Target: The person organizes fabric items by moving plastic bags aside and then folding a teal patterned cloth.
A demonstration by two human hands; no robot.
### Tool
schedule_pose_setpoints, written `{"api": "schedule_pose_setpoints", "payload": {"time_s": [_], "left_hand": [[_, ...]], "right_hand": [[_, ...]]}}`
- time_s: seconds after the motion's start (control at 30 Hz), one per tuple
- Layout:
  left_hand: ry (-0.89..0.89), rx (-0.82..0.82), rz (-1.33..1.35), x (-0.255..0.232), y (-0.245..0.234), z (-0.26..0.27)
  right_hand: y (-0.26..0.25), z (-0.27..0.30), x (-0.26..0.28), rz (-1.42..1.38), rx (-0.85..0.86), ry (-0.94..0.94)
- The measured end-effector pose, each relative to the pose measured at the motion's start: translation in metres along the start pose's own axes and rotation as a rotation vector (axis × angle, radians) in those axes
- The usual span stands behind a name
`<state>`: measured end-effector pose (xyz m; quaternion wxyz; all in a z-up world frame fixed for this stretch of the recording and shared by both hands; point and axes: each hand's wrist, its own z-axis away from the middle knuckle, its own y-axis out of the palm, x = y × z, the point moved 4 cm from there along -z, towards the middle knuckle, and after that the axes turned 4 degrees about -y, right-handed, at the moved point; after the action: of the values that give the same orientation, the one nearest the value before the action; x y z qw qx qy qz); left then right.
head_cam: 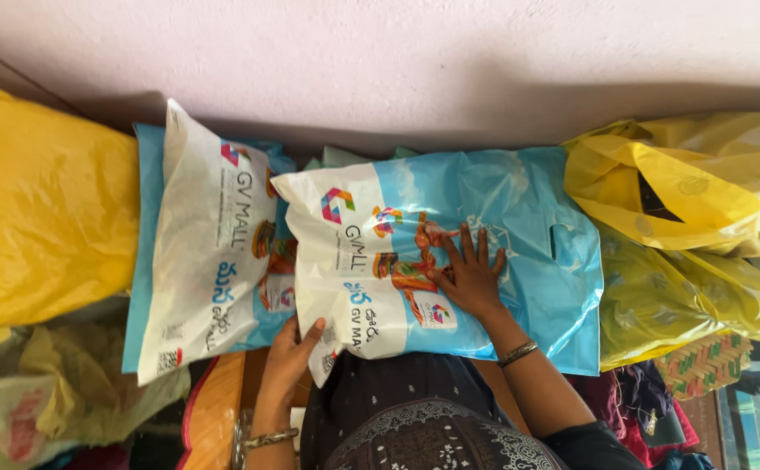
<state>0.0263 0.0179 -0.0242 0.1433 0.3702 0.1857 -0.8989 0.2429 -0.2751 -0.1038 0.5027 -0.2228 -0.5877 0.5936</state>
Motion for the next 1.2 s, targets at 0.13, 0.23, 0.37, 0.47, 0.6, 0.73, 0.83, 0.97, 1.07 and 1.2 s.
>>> {"api": "schedule_pose_setpoints", "payload": {"time_s": [0.13, 0.23, 0.37, 0.47, 0.6, 0.73, 0.83, 0.97, 1.07, 1.2], "left_hand": [[0.113, 0.078, 0.040, -0.015, 0.005, -0.013], [0.149, 0.129, 0.074, -0.017, 0.009, -0.021], [0.202, 0.158, 0.156, -0.014, 0.008, -0.024], [0.185, 0.121, 0.218, -0.016, 0.008, -0.025], [0.159, 0.091, 0.200, -0.010, 0.007, -0.030], [0.050, 0.258, 0.418, 0.002, 0.010, -0.049], [-0.051, 0.391, 0.331, 0.003, 0.007, -0.052], [-0.157, 0.308, 0.159, -0.026, -0.005, -0.067], [0.215, 0.176, 0.217, -0.068, -0.014, -0.088], [0.463, -0.059, -0.023, -0.111, -0.027, -0.114]], "right_hand": [[0.003, 0.000, -0.002, 0.006, -0.002, 0.025], [0.003, -0.002, -0.003, 0.003, -0.039, 0.015], [-0.015, 0.001, 0.010, -0.110, 0.009, 0.099], [-0.044, 0.018, 0.042, -0.495, -0.008, 0.068], [-0.080, 0.064, 0.137, -0.431, 0.005, -0.474], [-0.094, 0.098, 0.231, -0.070, -0.013, -0.891], [-0.093, 0.099, 0.247, -0.092, -0.103, -0.736], [-0.101, 0.110, 0.239, -0.202, -0.210, -0.767], [-0.113, 0.132, 0.239, -0.287, -0.218, -0.798], [-0.119, 0.151, 0.246, -0.308, -0.207, -0.764]]}}
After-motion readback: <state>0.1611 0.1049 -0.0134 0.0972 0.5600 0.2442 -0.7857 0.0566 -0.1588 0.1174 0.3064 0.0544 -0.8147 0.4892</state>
